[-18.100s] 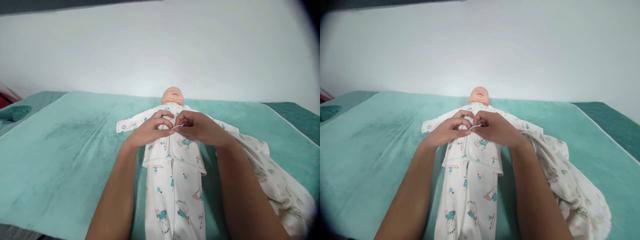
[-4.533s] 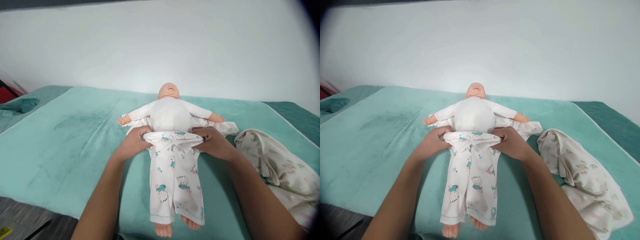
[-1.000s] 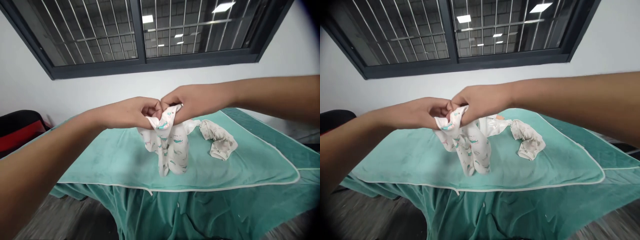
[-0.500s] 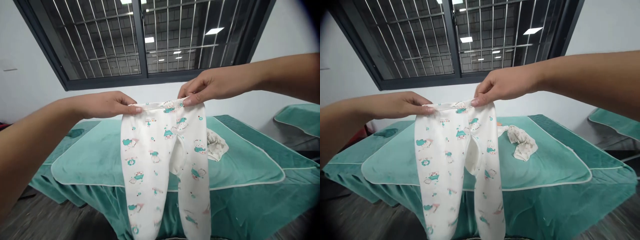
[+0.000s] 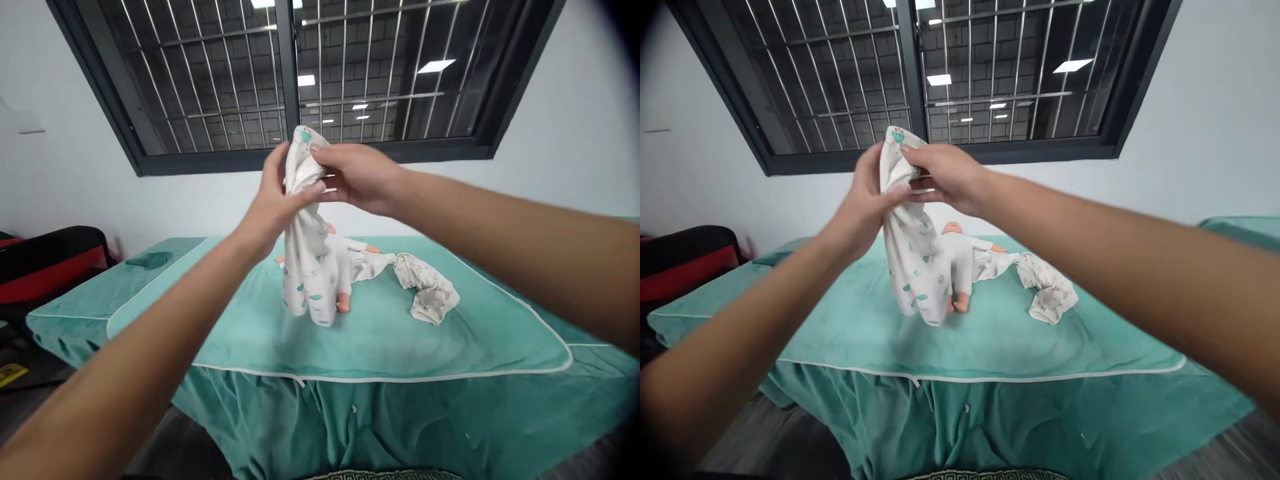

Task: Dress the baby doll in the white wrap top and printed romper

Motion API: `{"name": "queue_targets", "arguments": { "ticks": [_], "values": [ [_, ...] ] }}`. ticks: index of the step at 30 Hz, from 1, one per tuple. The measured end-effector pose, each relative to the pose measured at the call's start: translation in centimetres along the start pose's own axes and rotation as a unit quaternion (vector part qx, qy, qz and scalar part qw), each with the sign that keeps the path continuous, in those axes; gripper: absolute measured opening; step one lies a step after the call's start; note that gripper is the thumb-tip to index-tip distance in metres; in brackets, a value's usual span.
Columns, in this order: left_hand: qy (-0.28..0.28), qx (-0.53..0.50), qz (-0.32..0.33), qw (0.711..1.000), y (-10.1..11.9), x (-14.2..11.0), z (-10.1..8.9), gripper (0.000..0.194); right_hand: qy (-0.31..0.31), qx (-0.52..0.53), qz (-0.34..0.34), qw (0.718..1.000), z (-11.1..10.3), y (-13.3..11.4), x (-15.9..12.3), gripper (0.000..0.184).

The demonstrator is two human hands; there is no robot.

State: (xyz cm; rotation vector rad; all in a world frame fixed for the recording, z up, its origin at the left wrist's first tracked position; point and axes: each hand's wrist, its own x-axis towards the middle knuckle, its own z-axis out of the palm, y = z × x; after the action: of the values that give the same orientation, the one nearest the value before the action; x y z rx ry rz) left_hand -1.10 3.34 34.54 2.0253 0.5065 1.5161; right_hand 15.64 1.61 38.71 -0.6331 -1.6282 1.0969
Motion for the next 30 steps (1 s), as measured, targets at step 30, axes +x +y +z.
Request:
{"name": "queue_targets", "arguments": {
  "ticks": [30],
  "values": [
    [0.008, -0.227, -0.495, 0.839, -31.8, -6.7, 7.2, 0.040, 0.181, -0.485, 0.293, 0.804, -21.8, 41.3, 13.5, 0.078]
  ]
}}
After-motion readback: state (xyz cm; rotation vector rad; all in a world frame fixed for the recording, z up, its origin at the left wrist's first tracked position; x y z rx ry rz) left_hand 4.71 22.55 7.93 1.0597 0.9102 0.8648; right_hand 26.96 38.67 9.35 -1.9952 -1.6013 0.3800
